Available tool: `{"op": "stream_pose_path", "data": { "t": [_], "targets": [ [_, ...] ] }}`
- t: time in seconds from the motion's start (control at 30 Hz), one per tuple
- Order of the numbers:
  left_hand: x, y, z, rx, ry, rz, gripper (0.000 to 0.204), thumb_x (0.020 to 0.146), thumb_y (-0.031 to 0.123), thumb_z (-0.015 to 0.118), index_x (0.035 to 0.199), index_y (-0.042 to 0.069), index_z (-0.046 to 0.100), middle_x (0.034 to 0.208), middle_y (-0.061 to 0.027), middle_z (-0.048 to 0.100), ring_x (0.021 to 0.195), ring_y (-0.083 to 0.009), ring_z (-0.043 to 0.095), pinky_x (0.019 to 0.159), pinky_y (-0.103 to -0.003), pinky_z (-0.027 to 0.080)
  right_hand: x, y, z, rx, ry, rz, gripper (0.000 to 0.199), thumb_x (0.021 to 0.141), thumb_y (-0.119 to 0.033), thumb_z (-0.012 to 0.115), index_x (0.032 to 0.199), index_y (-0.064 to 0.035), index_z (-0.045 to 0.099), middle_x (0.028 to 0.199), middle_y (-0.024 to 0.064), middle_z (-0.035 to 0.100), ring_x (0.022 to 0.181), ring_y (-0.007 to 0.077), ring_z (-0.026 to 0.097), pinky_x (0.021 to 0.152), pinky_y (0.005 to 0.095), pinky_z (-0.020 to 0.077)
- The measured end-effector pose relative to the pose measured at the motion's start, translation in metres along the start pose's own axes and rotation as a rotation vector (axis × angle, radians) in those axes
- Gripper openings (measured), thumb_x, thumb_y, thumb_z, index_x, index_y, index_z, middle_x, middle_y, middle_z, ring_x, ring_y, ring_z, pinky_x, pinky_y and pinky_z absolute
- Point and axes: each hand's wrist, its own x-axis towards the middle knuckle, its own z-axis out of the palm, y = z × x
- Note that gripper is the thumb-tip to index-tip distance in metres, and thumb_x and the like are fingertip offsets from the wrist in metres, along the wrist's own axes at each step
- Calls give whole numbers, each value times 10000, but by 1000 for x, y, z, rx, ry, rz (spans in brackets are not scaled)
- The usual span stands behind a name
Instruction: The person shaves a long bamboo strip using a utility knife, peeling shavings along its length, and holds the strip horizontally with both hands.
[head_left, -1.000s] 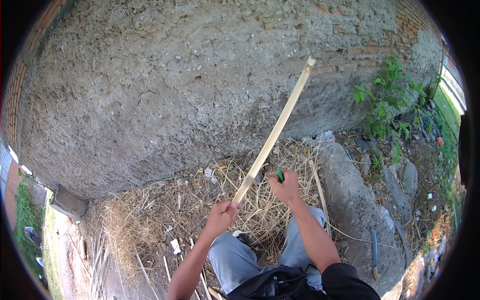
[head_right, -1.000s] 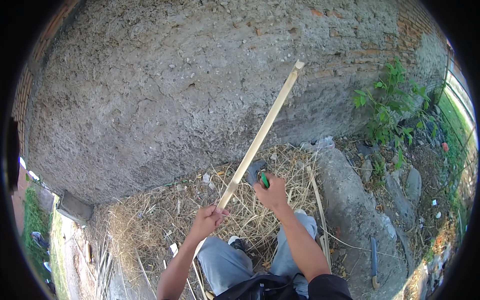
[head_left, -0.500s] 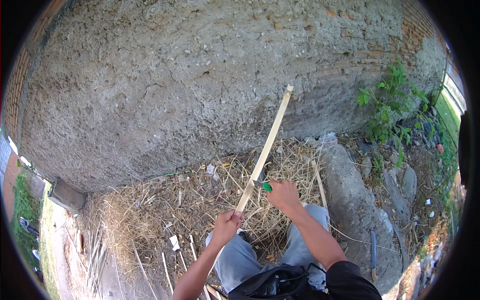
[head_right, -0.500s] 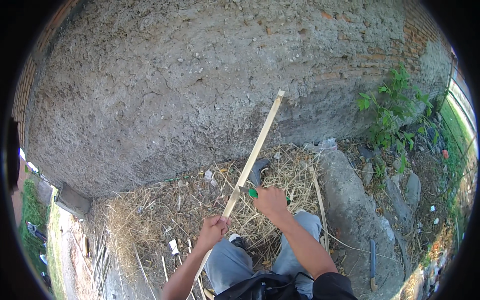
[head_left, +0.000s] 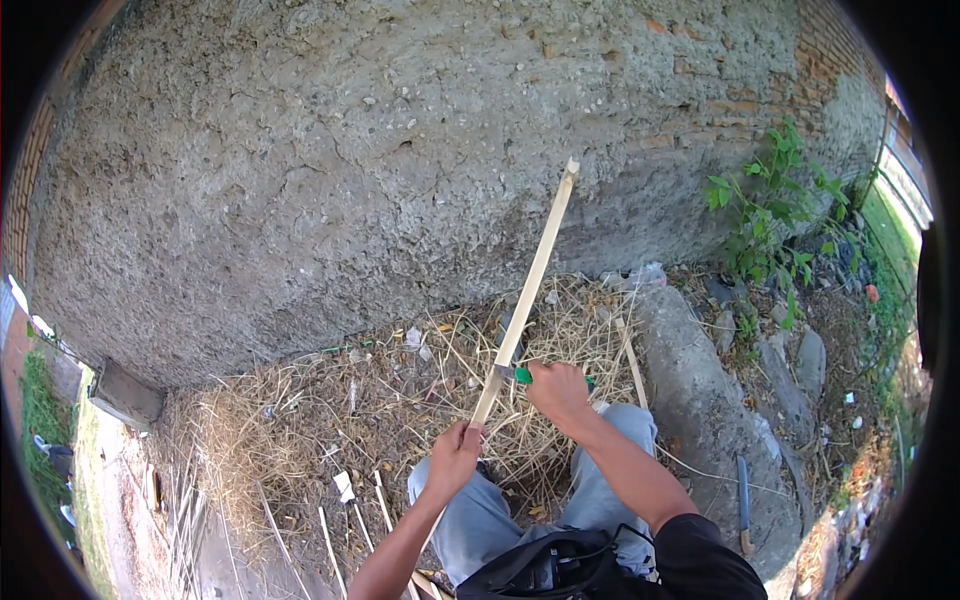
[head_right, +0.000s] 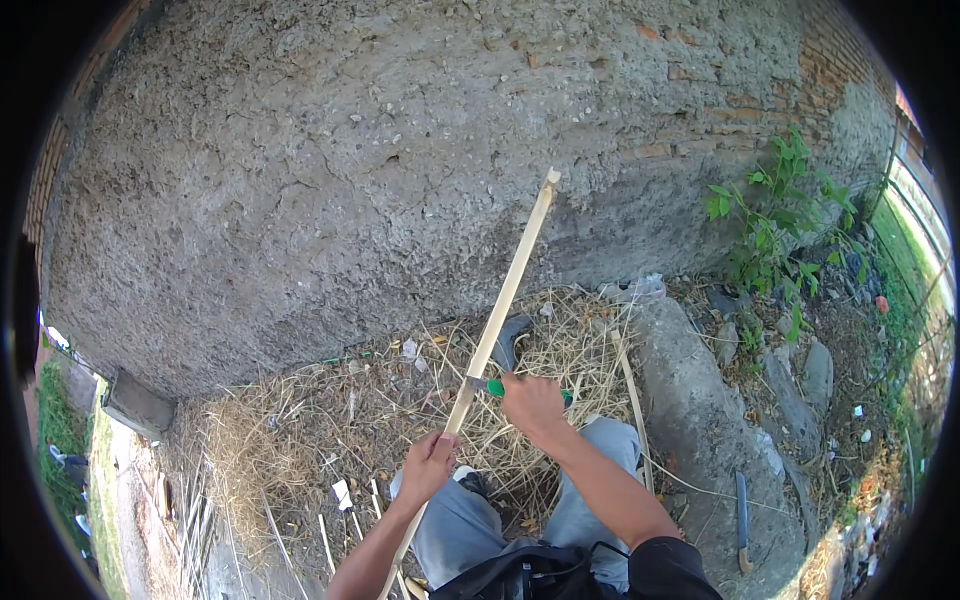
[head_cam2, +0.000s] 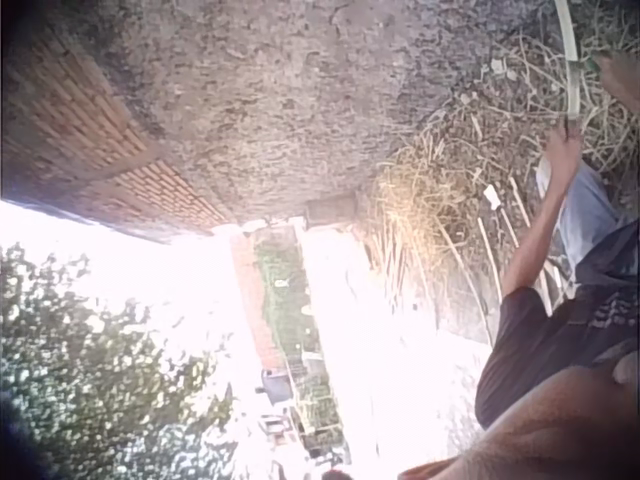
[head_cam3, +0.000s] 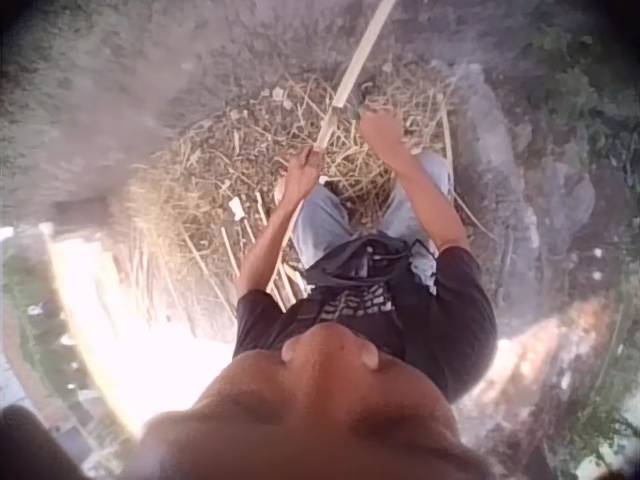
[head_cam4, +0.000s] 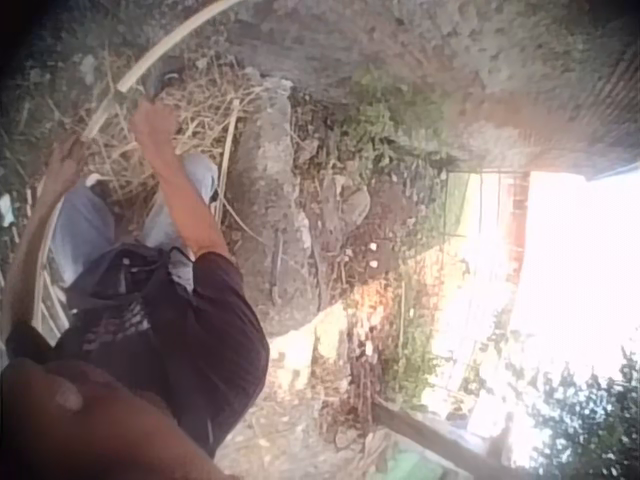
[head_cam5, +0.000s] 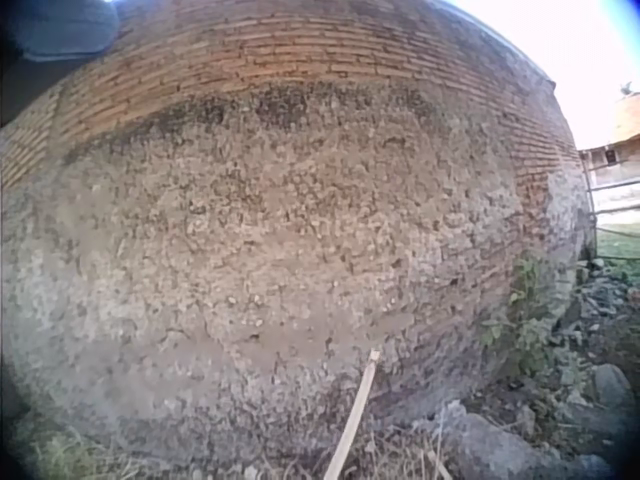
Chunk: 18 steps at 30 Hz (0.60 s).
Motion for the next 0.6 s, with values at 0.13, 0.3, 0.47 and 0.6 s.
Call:
{"op": "stream_pose_path", "data": {
  "t": [0.13,0.3,0.47,0.6],
  "targets": [
    [-5,17,2,142,40,-37,449,1018,322,384,817,17,645,575,-89,556,537,-191,559,562,-350,446,1,-6,-9,-52,-123,0,123,798,-118,545,788,-25,624,622,172,647,578,333,671,529,460,530],
    [-8,15,16,397,156,92,530,1035,358,332,765,-8,604,566,-157,534,519,-286,564,560,-420,439,0,-6,1,-73,-107,6,106,784,-115,551,776,-45,631,627,180,647,573,341,666,523,460,528],
    [-7,9,19,396,119,74,458,1026,285,366,774,-13,606,636,-200,608,608,-373,628,607,-456,474,1,-4,7,-86,-107,7,103,777,-101,549,751,-58,639,617,182,642,569,345,666,516,458,526],
    [-8,1,17,369,67,34,471,1026,292,360,769,-20,602,624,-205,599,616,-372,632,609,-457,469,1,-4,3,-90,-202,-22,117,790,-109,539,768,-58,642,651,185,655,609,343,678,542,460,532]
  ]
}}
